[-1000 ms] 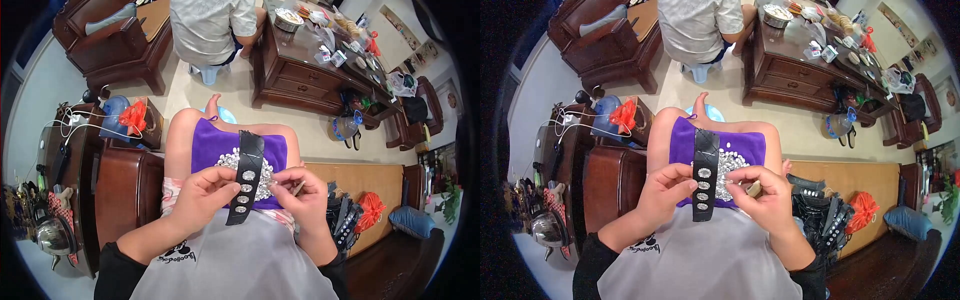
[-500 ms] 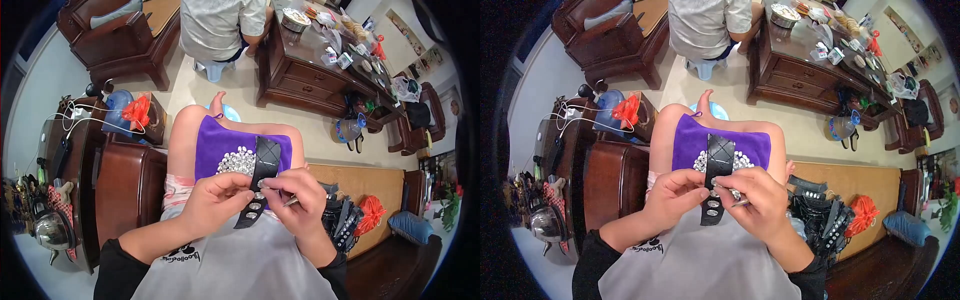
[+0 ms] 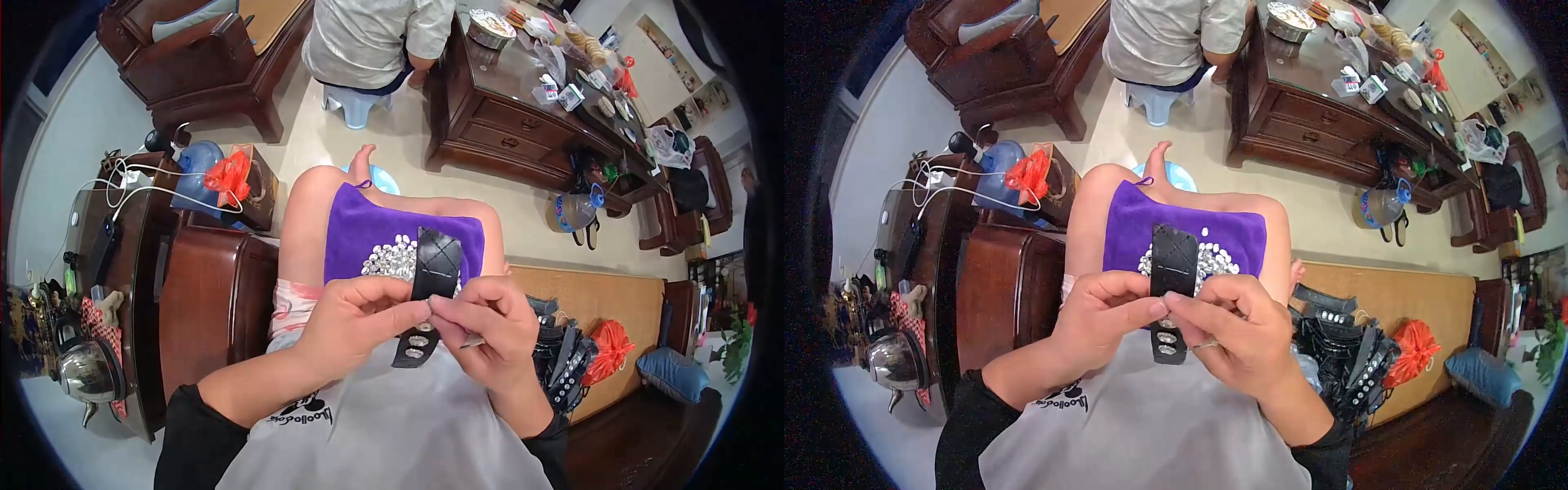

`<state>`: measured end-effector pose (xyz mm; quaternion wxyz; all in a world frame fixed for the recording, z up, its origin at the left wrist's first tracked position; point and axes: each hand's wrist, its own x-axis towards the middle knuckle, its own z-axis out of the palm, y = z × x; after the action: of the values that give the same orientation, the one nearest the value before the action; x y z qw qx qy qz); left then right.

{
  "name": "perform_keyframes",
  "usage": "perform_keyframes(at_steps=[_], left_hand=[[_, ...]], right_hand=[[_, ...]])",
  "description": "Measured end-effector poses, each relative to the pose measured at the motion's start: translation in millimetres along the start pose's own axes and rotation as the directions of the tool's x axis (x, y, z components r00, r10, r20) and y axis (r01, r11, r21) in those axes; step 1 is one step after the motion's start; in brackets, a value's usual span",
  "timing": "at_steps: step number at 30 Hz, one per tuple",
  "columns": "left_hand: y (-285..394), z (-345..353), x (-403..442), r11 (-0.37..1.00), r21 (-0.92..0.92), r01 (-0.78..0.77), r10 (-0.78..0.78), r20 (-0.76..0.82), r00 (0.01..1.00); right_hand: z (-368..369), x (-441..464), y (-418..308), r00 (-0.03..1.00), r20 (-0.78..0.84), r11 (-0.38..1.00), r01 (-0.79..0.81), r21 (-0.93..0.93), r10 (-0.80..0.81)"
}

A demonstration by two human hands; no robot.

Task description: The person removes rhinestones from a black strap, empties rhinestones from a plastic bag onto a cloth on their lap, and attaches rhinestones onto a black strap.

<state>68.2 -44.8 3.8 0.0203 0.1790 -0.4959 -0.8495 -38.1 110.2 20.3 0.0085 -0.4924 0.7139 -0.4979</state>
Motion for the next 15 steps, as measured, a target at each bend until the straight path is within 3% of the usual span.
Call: perform_keyframes(at_steps=[2,4,6,11,15], left_hand=[[0,0,0,1.0,0.003,-0.002,0.002,-0.001,1.0],[1,1,-2,0.998,0.019,-0.06,0.06,-0.002,0.998],[2,3,-3,0.993,0.039,-0.115,0.115,0.0,0.993],[-1,3,-5,0.946,0.144,-0.289,0.279,0.084,0.957],[-12,-1,2,0.842,0.271,-0.466,0.455,0.106,0.884]], right_hand=[[-1,0,-3,1.0,0.004,0.999,-0.002,0.04,0.002],[1,-3,-6,0.969,-0.043,0.919,-0.217,0.329,0.244],[2,-7,-9,0.879,-0.02,0.713,-0.373,0.594,0.476],[0,-11,-16,0.807,0.201,0.586,-0.551,0.594,0.555],[10,-13,-15,0.863,0.14,0.639,-0.459,0.618,0.485]])
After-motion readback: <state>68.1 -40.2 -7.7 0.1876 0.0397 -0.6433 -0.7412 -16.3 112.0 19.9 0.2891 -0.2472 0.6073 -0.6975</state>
